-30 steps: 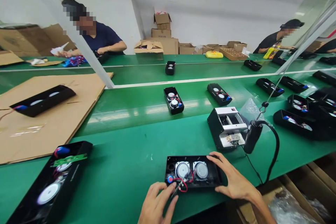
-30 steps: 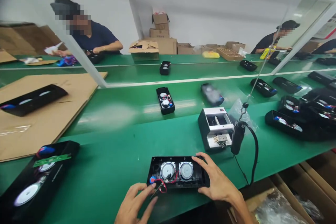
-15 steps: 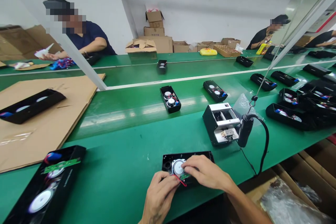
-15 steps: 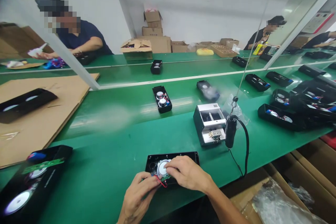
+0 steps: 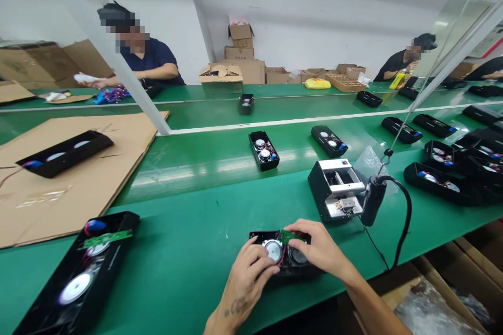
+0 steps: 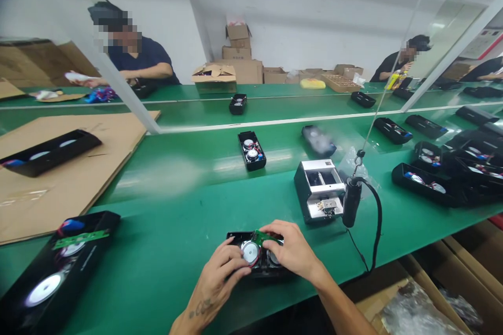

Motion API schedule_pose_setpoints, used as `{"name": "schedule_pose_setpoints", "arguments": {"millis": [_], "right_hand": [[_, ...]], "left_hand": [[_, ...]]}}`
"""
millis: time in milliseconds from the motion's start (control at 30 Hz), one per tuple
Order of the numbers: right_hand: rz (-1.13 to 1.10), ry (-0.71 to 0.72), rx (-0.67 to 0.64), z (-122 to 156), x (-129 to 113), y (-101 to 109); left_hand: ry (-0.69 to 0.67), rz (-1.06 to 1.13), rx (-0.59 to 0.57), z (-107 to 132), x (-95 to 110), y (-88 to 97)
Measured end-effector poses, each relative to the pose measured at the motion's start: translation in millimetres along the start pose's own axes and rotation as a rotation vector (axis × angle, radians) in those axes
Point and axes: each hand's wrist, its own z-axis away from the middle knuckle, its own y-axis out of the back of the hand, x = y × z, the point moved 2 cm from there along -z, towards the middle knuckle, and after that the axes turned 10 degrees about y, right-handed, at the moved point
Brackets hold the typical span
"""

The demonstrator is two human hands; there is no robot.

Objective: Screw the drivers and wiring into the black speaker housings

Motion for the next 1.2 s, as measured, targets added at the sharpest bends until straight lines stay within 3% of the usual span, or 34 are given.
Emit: {"name": "schedule_pose_setpoints", "arguments": {"millis": [133, 233, 300, 400, 500, 700, 767, 1000, 1200], "right_hand": [[0.016, 0.163, 0.067, 15, 1, -6], [0.143, 0.340, -0.103, 33, -2, -15], [0.291, 0.374, -0.216, 43, -5, -22], [0.521, 0.313, -0.249, 49, -8, -33], [0.616, 0.252, -0.281, 48, -9, -44], [0.586, 0.164, -0.450, 44, -13, -49], [0.589, 0.137, -0.495, 43, -15, -48], [0.562, 0.149, -0.560, 33, -12, -43], [0.531, 0.119, -0.638, 32, -9, -41]], "left_hand": [[-0.038, -0.076, 0.037, -10, -2, -3.5], [-0.009, -0.106, 0.079, -19, -3, -4.7], [0.014, -0.098, 0.098, -24, -5, -6.3], [0.032, -0.082, 0.105, -25, -7, -8.2], [0.039, -0.068, 0.086, -17, -9, -3.2], [-0.018, -0.190, -0.211, 11, -9, 11.2], [-0.036, -0.255, -0.259, 18, -8, 9.7], [-0.039, -0.341, -0.244, 24, -10, -6.3], [-0.027, -0.336, -0.279, 19, -11, -9.4]]}}
